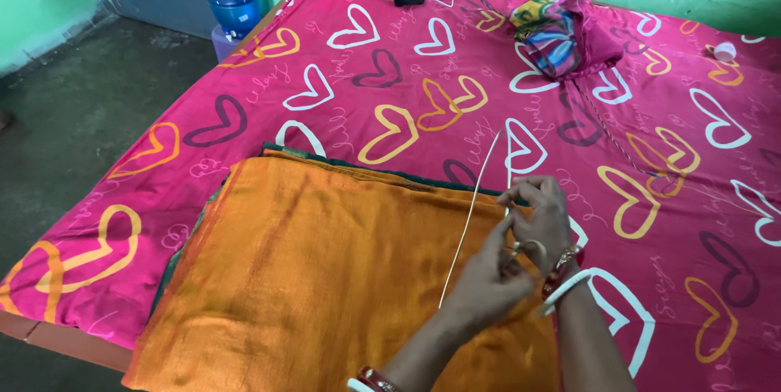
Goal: The person folds several colorful garments on a bed, places each on a wire hanger, and hangs them in a metal wardrobe. The person repeats this process for multiple items, including a red, an orange, and a dark green garment.
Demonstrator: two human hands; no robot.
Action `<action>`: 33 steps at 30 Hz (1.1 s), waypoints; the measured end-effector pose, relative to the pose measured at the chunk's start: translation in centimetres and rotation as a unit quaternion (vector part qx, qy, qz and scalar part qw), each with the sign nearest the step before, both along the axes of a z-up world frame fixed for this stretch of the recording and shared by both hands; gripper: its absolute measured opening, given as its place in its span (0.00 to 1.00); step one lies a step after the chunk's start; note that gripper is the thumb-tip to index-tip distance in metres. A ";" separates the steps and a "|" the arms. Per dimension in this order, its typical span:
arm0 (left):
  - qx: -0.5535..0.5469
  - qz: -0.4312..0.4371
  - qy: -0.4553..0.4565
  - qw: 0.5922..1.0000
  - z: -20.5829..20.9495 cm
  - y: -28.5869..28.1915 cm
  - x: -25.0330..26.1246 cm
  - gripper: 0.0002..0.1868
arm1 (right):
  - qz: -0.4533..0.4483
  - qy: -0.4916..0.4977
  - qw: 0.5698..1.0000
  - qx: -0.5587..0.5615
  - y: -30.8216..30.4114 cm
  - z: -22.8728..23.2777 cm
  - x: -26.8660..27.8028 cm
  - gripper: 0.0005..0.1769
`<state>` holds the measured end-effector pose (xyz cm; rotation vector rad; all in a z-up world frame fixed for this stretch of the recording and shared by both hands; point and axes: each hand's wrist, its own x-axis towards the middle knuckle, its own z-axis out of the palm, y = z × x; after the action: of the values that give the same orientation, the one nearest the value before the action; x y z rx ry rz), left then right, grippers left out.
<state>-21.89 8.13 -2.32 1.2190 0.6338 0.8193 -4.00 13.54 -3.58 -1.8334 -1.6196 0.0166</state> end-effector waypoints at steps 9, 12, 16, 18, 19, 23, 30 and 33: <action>0.002 0.282 0.085 0.956 -7.8 4.2 -5.1 0.20 | -0.290 0.120 0.877 -0.363 -4.5 -7.9 3.6 0.42; -0.025 0.356 0.039 0.933 -11.9 5.6 -7.5 0.20 | -0.305 0.186 0.848 -0.391 -5.6 -11.0 4.1 0.51; -0.069 0.429 0.054 0.899 -15.5 6.7 -10.2 0.17 | -0.309 0.147 0.851 -0.397 -6.5 -13.3 5.0 0.56; -0.104 0.436 0.111 0.887 -16.3 6.7 -11.6 0.15 | -0.305 0.150 0.863 -0.374 -6.6 -13.4 5.2 0.59; -0.125 0.435 0.143 0.880 -16.5 6.8 -12.4 0.14 | -0.301 0.165 0.860 -0.379 -6.5 -13.4 4.9 0.59; -0.221 0.419 0.152 0.867 -18.3 7.5 -14.3 0.12 | -0.261 0.272 0.861 -0.342 -6.4 -11.8 3.2 0.56; -0.215 0.340 0.040 0.915 -22.5 8.2 -15.0 0.09 | -0.228 0.369 0.867 -0.246 -4.1 -4.5 -5.7 0.53; -0.236 0.301 0.088 0.920 -21.8 7.8 -15.6 0.10 | -0.158 0.440 0.863 -0.189 -2.5 -3.4 -10.7 0.42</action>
<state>-37.53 15.98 -24.10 0.6516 1.3124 0.9884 -14.68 11.02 -6.98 -1.9119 -0.6845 0.9452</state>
